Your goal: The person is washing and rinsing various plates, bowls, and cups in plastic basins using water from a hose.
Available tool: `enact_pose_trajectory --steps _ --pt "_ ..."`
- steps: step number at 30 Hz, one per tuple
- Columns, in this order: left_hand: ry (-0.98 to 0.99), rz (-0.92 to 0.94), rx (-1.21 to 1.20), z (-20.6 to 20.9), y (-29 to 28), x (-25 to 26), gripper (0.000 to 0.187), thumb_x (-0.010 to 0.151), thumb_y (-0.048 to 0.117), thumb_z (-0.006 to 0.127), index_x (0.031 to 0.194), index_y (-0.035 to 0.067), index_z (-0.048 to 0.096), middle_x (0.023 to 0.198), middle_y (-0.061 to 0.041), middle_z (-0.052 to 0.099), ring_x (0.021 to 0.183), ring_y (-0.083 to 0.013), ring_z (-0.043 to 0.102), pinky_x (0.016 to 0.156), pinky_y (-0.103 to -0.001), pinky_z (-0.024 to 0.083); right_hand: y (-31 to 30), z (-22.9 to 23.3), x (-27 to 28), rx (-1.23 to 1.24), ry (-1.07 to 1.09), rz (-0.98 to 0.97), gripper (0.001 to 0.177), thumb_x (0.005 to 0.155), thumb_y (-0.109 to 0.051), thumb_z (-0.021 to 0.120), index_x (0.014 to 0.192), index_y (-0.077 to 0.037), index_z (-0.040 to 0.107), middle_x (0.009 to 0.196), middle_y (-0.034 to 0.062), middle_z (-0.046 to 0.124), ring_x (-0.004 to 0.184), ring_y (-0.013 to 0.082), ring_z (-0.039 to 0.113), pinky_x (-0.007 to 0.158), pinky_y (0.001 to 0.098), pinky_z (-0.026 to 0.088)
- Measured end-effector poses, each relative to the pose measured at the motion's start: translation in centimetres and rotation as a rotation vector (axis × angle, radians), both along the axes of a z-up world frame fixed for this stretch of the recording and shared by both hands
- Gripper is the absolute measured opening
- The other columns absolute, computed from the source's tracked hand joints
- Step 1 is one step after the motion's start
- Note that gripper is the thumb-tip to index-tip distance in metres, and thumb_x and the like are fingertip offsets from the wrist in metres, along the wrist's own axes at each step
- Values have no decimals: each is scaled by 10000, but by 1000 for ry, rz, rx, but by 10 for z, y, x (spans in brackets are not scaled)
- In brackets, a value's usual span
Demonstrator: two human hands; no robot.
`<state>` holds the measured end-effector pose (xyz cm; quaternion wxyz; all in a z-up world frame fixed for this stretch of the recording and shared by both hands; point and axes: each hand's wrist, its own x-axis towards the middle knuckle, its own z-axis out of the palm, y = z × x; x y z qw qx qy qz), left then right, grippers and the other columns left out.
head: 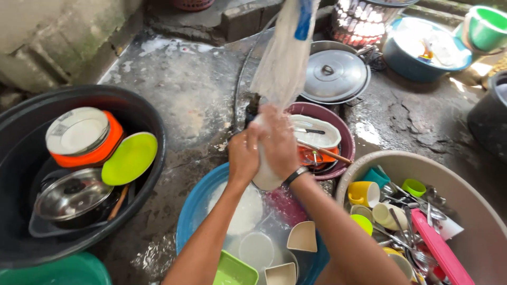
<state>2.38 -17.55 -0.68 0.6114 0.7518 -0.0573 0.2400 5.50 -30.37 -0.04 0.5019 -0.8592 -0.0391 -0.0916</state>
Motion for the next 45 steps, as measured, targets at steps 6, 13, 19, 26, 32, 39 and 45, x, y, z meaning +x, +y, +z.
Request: enact_pose_trajectory --steps 6,13,19,26,32,39,45 --pt "91 105 -18 4 -3 -9 515 1084 343 415 840 -50 640 734 -257 638 636 -420 591 627 -488 455 4 -44 13 -209 -526 233 463 1038 -215 481 1423 35 539 1489 260 548 1437 399 471 1237 453 305" --pt "-32 96 13 14 -10 -11 516 1098 358 429 922 -53 686 801 -268 669 713 -433 636 674 -497 484 14 -19 10 10 -340 11 481 1051 -261 476 1438 17 547 1464 246 566 1395 400 502 1196 482 325" --pt "408 209 -607 -60 3 21 565 1104 435 496 979 -85 673 911 -201 693 814 -358 653 701 -460 522 12 13 -41 -496 -513 141 487 980 -305 556 1395 -53 572 1447 203 588 1398 376 478 1179 524 323" --pt "452 340 -1257 -59 2 11 598 1026 504 451 1243 -22 634 1184 -158 729 1026 -294 730 837 -415 622 14 22 -24 -591 -561 -191 490 929 -390 672 1346 -133 655 1350 297 616 1239 434 552 972 521 434" --pt "439 151 -1385 -72 -9 -4 570 1029 524 396 1332 78 583 1286 -66 692 1072 -221 715 902 -386 586 -26 -15 23 620 303 -28 453 1010 -345 645 1216 55 695 957 129 746 845 279 702 741 440 580" --pt "113 696 -325 -84 -15 17 384 1090 318 399 1284 39 578 1351 -188 563 1290 -269 548 1156 -400 404 -24 -4 26 403 6 87 371 1100 -280 635 978 70 662 812 105 683 715 193 645 624 382 531" --pt "83 95 -431 -23 -21 25 464 1099 359 410 1466 78 448 1494 -146 458 1405 -259 391 1177 -435 263 -25 11 -11 -883 -433 370 181 977 -176 544 1096 -68 628 769 176 694 712 383 689 634 521 537"
